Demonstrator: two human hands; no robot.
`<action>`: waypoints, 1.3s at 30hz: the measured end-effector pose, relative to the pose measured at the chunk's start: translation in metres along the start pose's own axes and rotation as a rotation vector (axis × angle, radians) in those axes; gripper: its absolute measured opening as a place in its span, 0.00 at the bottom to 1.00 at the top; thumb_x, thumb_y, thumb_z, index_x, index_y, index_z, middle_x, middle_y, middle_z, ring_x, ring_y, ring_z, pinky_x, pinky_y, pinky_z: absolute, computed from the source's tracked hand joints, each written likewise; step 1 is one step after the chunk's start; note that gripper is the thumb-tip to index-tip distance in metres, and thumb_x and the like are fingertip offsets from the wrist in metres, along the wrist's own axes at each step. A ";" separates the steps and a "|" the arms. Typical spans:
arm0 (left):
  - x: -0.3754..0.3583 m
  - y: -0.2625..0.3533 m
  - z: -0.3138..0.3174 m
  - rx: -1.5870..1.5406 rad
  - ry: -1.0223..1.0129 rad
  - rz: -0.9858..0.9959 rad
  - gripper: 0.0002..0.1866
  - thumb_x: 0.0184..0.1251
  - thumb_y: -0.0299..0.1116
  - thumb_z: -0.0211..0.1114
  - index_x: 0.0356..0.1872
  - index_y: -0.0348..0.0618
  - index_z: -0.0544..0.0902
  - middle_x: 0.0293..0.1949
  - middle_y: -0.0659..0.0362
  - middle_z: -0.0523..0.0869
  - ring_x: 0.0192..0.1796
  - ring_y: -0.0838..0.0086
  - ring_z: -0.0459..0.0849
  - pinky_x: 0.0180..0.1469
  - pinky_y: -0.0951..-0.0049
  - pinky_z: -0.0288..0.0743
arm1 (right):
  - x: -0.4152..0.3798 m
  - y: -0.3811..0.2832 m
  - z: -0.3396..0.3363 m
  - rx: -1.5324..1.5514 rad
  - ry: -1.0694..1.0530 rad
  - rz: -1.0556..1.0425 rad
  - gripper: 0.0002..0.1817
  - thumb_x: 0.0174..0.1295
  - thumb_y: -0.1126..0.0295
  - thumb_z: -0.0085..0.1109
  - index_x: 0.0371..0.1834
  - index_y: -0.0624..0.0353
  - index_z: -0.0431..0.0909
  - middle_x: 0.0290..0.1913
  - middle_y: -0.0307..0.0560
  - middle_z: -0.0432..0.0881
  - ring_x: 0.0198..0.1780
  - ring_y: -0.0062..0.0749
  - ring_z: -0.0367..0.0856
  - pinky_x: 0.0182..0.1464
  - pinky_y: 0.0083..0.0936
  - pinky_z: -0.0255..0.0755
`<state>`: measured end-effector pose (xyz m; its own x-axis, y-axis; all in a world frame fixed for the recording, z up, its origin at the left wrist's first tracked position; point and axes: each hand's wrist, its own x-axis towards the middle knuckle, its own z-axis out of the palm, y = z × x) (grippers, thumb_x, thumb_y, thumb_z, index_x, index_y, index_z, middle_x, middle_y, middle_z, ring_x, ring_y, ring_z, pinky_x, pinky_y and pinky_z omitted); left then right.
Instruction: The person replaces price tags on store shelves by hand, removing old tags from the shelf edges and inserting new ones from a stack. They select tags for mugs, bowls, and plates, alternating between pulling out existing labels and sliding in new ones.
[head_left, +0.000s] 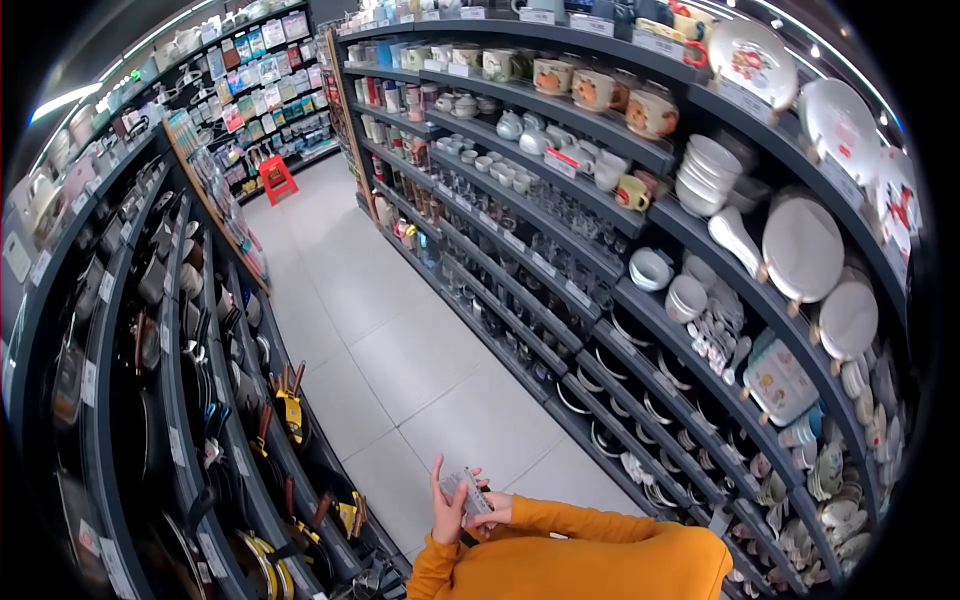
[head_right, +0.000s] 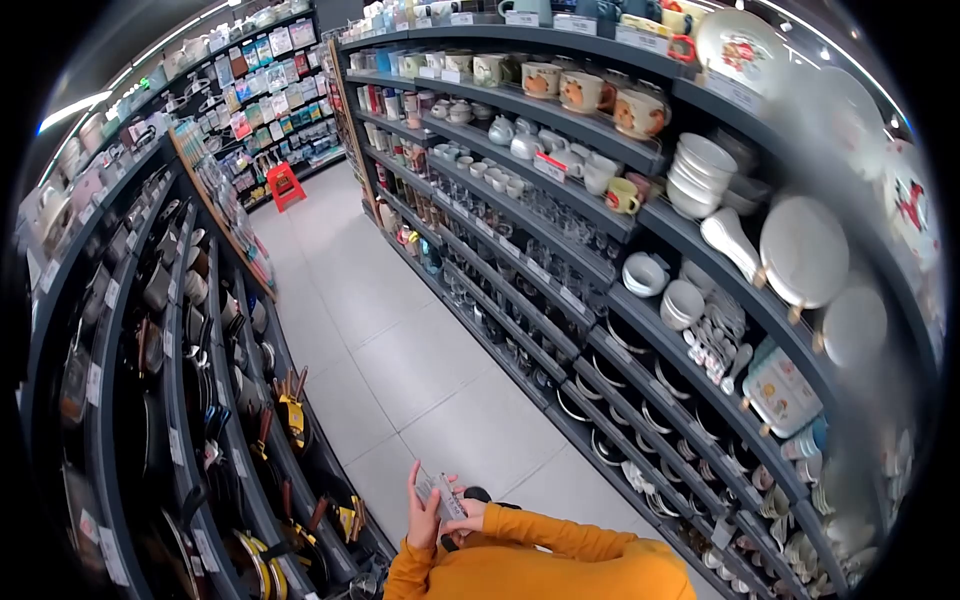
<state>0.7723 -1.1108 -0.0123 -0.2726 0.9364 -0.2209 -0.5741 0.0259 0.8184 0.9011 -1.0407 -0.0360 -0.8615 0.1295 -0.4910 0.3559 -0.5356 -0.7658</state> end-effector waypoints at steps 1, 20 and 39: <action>0.020 0.005 0.001 -0.007 0.021 0.020 0.34 0.73 0.38 0.56 0.73 0.51 0.48 0.52 0.44 0.78 0.46 0.61 0.84 0.46 0.62 0.81 | 0.008 -0.015 -0.013 0.022 0.044 -0.040 0.13 0.60 0.64 0.64 0.41 0.59 0.74 0.29 0.39 0.78 0.27 0.23 0.77 0.31 0.20 0.73; 0.226 0.026 -0.029 -0.066 0.036 -0.077 0.27 0.67 0.24 0.60 0.66 0.37 0.64 0.52 0.50 0.80 0.50 0.67 0.81 0.53 0.72 0.75 | 0.098 -0.117 -0.124 -0.096 0.750 -0.348 0.18 0.56 0.63 0.71 0.40 0.61 0.74 0.31 0.35 0.78 0.32 0.14 0.75 0.36 0.13 0.71; 0.430 0.163 -0.134 0.056 0.093 -0.193 0.21 0.71 0.38 0.58 0.58 0.34 0.71 0.50 0.54 0.81 0.50 0.70 0.81 0.52 0.72 0.76 | 0.307 -0.241 -0.171 0.115 1.023 -0.677 0.09 0.63 0.71 0.62 0.39 0.61 0.72 0.34 0.38 0.82 0.32 0.16 0.77 0.34 0.14 0.69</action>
<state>0.4577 -0.7505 -0.0449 -0.2335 0.8758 -0.4225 -0.5798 0.2234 0.7835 0.6124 -0.7296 -0.0733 -0.1611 0.9758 -0.1481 -0.1309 -0.1699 -0.9767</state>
